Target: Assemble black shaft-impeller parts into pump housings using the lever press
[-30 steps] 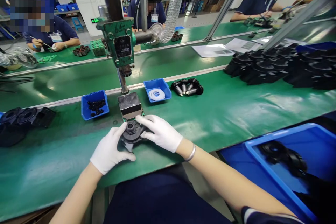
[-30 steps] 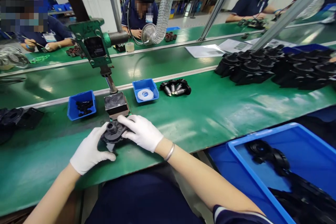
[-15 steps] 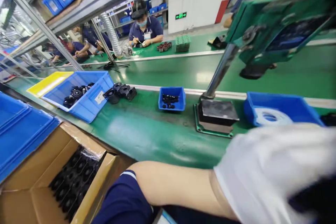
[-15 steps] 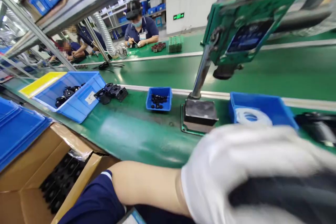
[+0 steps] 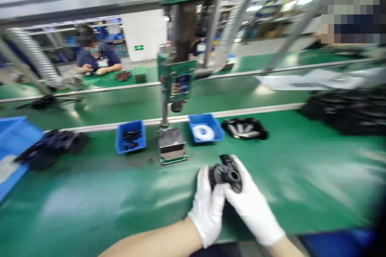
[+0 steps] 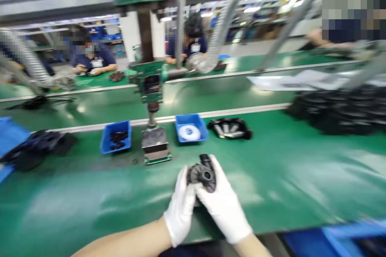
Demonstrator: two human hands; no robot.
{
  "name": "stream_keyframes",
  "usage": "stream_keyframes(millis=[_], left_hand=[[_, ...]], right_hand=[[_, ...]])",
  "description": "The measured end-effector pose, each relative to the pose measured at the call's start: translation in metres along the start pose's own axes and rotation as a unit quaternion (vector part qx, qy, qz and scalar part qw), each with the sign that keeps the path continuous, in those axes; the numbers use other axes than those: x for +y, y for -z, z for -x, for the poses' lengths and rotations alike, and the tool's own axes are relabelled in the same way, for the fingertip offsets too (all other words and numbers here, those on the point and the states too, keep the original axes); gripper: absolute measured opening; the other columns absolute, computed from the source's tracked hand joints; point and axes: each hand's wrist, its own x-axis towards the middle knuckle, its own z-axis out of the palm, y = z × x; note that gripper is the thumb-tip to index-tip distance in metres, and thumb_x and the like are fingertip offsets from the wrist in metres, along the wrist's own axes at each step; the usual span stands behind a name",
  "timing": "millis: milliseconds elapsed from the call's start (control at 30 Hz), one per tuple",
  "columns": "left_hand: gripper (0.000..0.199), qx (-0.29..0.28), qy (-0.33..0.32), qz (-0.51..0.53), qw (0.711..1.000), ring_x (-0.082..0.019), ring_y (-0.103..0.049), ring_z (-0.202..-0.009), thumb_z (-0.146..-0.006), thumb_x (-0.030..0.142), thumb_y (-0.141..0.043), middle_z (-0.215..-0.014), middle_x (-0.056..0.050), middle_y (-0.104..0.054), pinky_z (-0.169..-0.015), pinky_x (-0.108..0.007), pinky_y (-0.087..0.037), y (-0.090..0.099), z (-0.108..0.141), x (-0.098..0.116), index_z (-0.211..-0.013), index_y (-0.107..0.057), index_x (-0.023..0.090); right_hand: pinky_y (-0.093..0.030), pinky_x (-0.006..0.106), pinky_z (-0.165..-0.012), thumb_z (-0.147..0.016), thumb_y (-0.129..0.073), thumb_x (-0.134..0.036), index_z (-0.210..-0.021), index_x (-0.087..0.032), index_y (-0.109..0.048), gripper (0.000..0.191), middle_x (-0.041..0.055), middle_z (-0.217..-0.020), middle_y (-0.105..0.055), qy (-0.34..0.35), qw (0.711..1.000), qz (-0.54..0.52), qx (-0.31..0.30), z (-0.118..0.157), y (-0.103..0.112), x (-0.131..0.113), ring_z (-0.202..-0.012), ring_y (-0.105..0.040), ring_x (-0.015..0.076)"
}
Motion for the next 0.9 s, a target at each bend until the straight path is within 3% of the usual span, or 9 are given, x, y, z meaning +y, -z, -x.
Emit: stream_keyframes(millis=[100, 233, 300, 400, 533, 600, 733, 800, 900], left_hand=[[0.079, -0.086, -0.007, -0.007, 0.996, -0.024, -0.007, -0.150, -0.095, 0.058, -0.034, -0.163, -0.011, -0.008, -0.123, -0.034, -0.006, -0.012, -0.007, -0.026, -0.154, -0.015, 0.008], [0.072, -0.146, -0.015, 0.001, 0.989, -0.023, -0.010, -0.150, -0.095, 0.057, -0.038, -0.163, -0.004, -0.013, -0.123, -0.034, -0.005, -0.016, -0.013, -0.047, -0.153, -0.023, 0.018], [0.068, -0.138, -0.026, 0.029, 0.990, -0.023, -0.014, -0.149, -0.094, 0.058, -0.040, -0.162, -0.003, -0.020, -0.123, -0.034, -0.006, -0.018, -0.014, -0.054, -0.151, -0.031, 0.022], [0.065, -0.127, 0.000, 0.116, 0.985, -0.024, -0.022, -0.148, -0.094, 0.059, -0.038, -0.160, -0.004, -0.025, -0.123, -0.036, -0.014, -0.020, -0.017, -0.061, -0.149, -0.035, 0.024], [0.065, -0.125, 0.026, 0.205, 0.970, -0.028, -0.033, -0.143, -0.093, 0.061, -0.041, -0.156, -0.010, -0.034, -0.121, -0.040, -0.025, -0.024, -0.022, -0.065, -0.143, -0.046, 0.019], [0.064, -0.120, 0.021, 0.216, 0.969, -0.030, -0.036, -0.141, -0.091, 0.062, -0.045, -0.153, -0.011, -0.039, -0.120, -0.042, -0.030, -0.026, -0.025, -0.066, -0.138, -0.051, 0.018], [0.061, -0.116, 0.024, 0.233, 0.965, -0.033, -0.041, -0.138, -0.089, 0.062, -0.049, -0.148, -0.013, -0.047, -0.117, -0.045, -0.035, -0.027, -0.030, -0.072, -0.129, -0.060, 0.019], [0.061, -0.117, 0.037, 0.240, 0.963, -0.034, -0.042, -0.137, -0.088, 0.063, -0.051, -0.146, -0.015, -0.048, -0.116, -0.046, -0.036, -0.027, -0.033, -0.074, -0.126, -0.063, 0.017], [0.061, -0.120, 0.040, 0.242, 0.962, -0.033, -0.042, -0.137, -0.086, 0.064, -0.054, -0.146, -0.015, -0.048, -0.116, -0.046, -0.036, -0.026, -0.034, -0.076, -0.125, -0.063, 0.017]], right_hand=[[-0.045, 0.049, -0.106, -0.071, -0.066, -0.034, -0.149, -0.017, -0.030, 0.087, 0.0172, -0.143, -0.045, 0.000, 0.995, 0.091, 0.039, 0.008, 0.016, -0.002, -0.131, -0.048, 0.0359], [-0.049, 0.048, -0.099, -0.071, -0.070, -0.031, -0.149, -0.022, -0.028, 0.090, 0.0147, -0.139, -0.049, -0.044, 0.986, 0.162, 0.011, 0.004, 0.044, 0.012, -0.123, -0.055, 0.0345], [-0.051, 0.047, -0.094, -0.074, -0.071, -0.038, -0.146, -0.023, -0.034, 0.083, 0.0138, -0.134, -0.053, -0.090, 0.978, 0.188, 0.012, -0.014, 0.066, 0.030, -0.114, -0.060, 0.0346], [-0.051, 0.043, -0.085, -0.077, -0.069, -0.045, -0.134, -0.019, -0.046, 0.067, 0.0143, -0.122, -0.059, -0.161, 0.962, 0.209, 0.069, -0.054, 0.108, 0.063, -0.101, -0.064, 0.0332], [-0.040, 0.045, -0.098, -0.090, -0.053, -0.040, -0.133, -0.008, -0.045, 0.054, 0.0232, -0.135, -0.049, -0.195, 0.942, 0.216, 0.167, -0.098, 0.141, 0.092, -0.120, -0.050, 0.0346], [-0.039, 0.041, -0.100, -0.097, -0.040, -0.041, -0.128, -0.010, -0.052, 0.046, 0.0192, -0.132, -0.053, -0.199, 0.946, 0.198, 0.163, -0.107, 0.135, 0.097, -0.121, -0.049, 0.0304], [-0.047, 0.031, -0.083, -0.092, -0.045, -0.057, -0.087, -0.017, -0.072, 0.048, 0.0088, -0.093, -0.069, -0.245, 0.955, 0.146, 0.083, -0.118, 0.087, 0.098, -0.093, -0.062, 0.0247], [-0.047, 0.032, -0.087, -0.090, -0.045, -0.062, -0.085, -0.017, -0.073, 0.053, 0.0111, -0.101, -0.068, -0.282, 0.947, 0.134, 0.080, -0.130, 0.063, 0.099, -0.097, -0.062, 0.0257], [-0.043, 0.041, -0.096, -0.091, -0.047, -0.064, -0.098, -0.015, -0.071, 0.055, 0.0146, -0.120, -0.061, -0.337, 0.927, 0.127, 0.105, -0.152, 0.044, 0.101, -0.111, -0.057, 0.0274]])
